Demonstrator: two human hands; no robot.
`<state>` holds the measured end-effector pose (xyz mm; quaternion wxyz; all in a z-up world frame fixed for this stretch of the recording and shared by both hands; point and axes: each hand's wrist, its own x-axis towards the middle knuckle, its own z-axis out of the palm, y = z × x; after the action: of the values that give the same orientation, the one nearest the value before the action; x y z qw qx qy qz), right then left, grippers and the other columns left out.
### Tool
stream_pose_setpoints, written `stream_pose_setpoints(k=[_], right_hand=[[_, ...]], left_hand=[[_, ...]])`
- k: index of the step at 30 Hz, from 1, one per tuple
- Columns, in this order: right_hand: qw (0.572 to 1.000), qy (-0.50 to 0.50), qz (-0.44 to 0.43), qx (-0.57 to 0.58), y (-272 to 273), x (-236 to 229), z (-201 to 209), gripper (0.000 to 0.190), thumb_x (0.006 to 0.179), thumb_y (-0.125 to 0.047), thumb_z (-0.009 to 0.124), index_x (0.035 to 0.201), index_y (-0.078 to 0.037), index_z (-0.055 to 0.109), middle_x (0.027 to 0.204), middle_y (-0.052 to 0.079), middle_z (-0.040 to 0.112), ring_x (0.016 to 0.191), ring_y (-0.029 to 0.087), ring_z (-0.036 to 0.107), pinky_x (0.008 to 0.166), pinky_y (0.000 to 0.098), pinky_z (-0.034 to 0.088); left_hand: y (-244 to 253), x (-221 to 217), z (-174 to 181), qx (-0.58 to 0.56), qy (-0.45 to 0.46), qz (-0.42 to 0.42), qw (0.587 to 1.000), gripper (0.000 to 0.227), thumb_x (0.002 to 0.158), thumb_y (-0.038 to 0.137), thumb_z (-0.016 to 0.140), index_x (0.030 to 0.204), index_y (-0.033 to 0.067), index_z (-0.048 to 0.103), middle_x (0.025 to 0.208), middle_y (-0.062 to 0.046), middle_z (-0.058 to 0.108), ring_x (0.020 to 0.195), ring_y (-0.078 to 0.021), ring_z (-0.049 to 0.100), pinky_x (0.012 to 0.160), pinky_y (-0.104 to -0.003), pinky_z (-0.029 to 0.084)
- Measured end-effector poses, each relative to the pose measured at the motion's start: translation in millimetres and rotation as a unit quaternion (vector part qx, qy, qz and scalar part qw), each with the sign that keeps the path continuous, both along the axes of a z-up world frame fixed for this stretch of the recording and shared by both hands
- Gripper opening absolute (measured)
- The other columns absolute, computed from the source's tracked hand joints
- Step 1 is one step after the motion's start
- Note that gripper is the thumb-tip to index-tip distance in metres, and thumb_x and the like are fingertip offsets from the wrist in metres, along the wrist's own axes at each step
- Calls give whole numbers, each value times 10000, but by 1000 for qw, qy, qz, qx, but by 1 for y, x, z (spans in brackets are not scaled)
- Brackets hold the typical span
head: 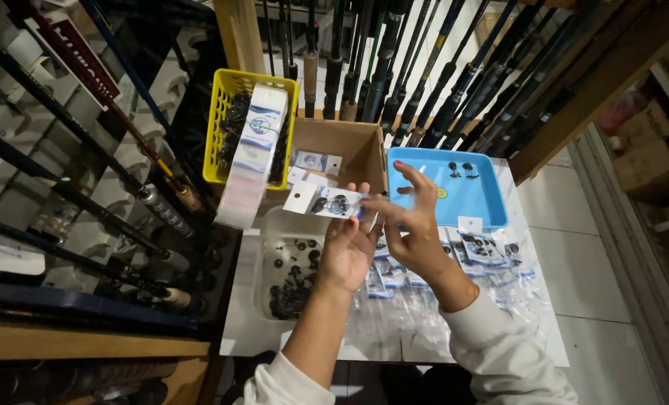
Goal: The person picks up metal fishing tackle components from a container and places them into individual clear plastic bags.
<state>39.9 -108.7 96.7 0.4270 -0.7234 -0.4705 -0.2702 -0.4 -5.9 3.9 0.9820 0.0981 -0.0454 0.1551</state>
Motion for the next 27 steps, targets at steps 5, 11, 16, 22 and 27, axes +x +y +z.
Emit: stream_pose_setpoints(k=[5,11,16,22,27], right_hand=[[998,10,-4,-61,-4,2,-4,643,854,155,491,1219,-311,742,1525,143,384,1386,394,326,1010,428,477],[993,48,35,-98,-9,6,-1,810,809,196,409,1334,-362,674,1578,142,348,1353,405,354,1020,444,470],[998,-12,47,-41,-11,12,-3,683,801,178,412,1188,-255,770,1503,172,453,1281,381,451,966,402,517],[997,-28,34,-58,-9,12,-6,717,796,172,413,1224,-284,763,1485,173,468,1261,397,462,951,421,521],[996,-22,28,-77,-12,13,-8,709,806,166,435,1272,-275,738,1496,177,458,1257,403,467,966,417,513]], left_hand=[[-3,5,-7,42,7,7,999,746,835,137,771,1510,143,453,1528,-135,498,1319,-313,559,1105,-481,474],[-3,1,2,50,1,9,999,730,835,101,771,1493,124,458,1506,-141,518,1304,-333,569,1103,-478,485],[1,-3,7,33,-7,5,999,766,813,101,786,1500,106,446,1522,-163,493,1308,-356,556,1088,-480,495],[-2,-4,9,53,-14,4,998,773,789,54,798,1479,63,450,1476,-191,531,1284,-387,571,1077,-486,506],[-2,-5,14,67,-14,10,998,739,812,35,775,1474,24,448,1461,-217,538,1280,-417,569,1086,-503,498]])
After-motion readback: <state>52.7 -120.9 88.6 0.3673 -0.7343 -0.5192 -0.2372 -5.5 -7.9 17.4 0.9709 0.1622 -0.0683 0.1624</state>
